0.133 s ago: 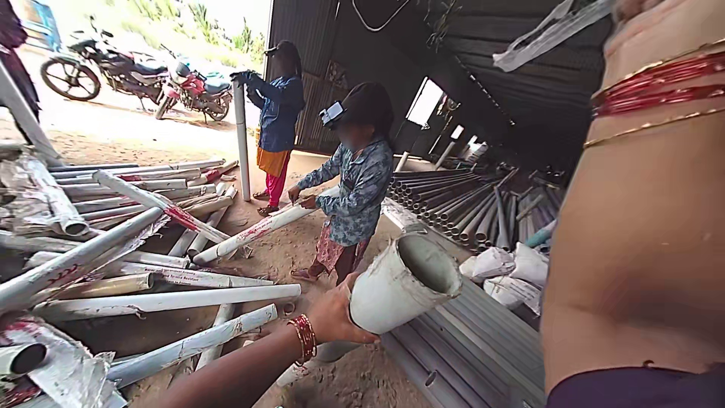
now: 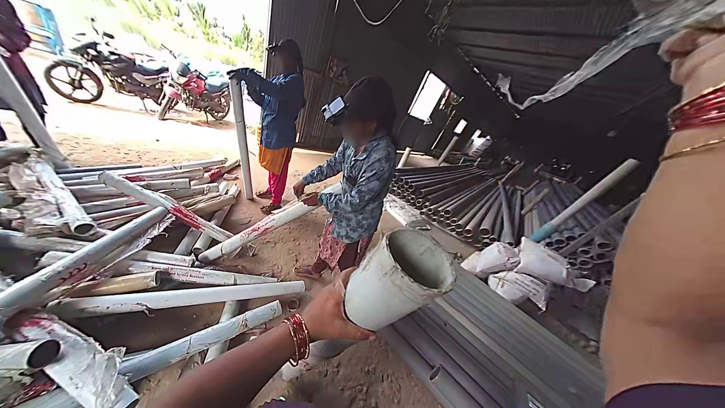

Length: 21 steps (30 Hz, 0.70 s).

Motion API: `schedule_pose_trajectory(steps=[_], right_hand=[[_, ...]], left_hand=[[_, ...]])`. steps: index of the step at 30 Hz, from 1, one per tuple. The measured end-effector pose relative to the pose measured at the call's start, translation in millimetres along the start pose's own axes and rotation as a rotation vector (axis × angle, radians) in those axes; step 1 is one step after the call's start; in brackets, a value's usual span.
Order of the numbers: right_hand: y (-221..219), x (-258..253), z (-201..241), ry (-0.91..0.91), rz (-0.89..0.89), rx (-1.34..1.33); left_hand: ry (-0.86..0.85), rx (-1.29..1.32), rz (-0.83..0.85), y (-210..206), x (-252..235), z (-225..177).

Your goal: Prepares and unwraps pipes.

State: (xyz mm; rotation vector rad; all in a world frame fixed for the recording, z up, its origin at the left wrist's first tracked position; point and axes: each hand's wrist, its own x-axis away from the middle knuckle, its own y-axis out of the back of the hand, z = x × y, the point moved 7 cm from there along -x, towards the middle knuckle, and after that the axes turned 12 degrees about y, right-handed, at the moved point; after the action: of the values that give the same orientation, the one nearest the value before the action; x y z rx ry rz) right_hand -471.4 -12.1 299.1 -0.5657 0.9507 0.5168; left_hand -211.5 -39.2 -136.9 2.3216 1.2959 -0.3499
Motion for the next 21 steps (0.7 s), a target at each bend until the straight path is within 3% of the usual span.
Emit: schedule_pose_trajectory(steps=[3, 6, 8, 10, 12, 14, 17, 19, 21], right_hand=[[28.7, 61.6, -34.7, -0.192, 0.195, 0.197], [43.1, 157.0, -86.9, -0.402, 0.434, 0.191], [44.9, 243.2, -118.8, -0.545, 0.574, 0.125], [42.2, 326.8, -145.7, -0.713, 0.627, 0.046], [40.9, 397.6, -165.3, -0.835, 0.664, -0.028], [40.1, 446.1, -175.4, -0.867, 0.634, -0.081], [40.5, 481.2, -171.0, -0.866, 0.514, -0.186], [37.3, 483.2, -164.5, -0.834, 0.452, -0.245], [34.5, 477.5, -158.1, -0.777, 0.388, -0.289]], left_hand=[[0.131, 0.037, -0.016, 28.8, 1.6, 6.6], [0.307, 0.167, 0.077, 67.3, 4.8, -3.6], [0.224, 0.262, 0.025, 94.5, 2.8, -32.7], [0.013, 0.288, -0.087, 118.8, -3.8, -73.0], [-0.182, 0.132, -0.189, 136.6, -10.4, -99.8], [-0.269, -0.027, -0.302, 142.5, -13.8, -109.1], [-0.203, -0.354, -0.487, 139.0, -13.7, -115.2], [-0.156, -0.743, -0.462, 125.0, -18.9, -130.2], [-0.282, -1.006, -0.350, 103.0, -27.9, -148.6]])
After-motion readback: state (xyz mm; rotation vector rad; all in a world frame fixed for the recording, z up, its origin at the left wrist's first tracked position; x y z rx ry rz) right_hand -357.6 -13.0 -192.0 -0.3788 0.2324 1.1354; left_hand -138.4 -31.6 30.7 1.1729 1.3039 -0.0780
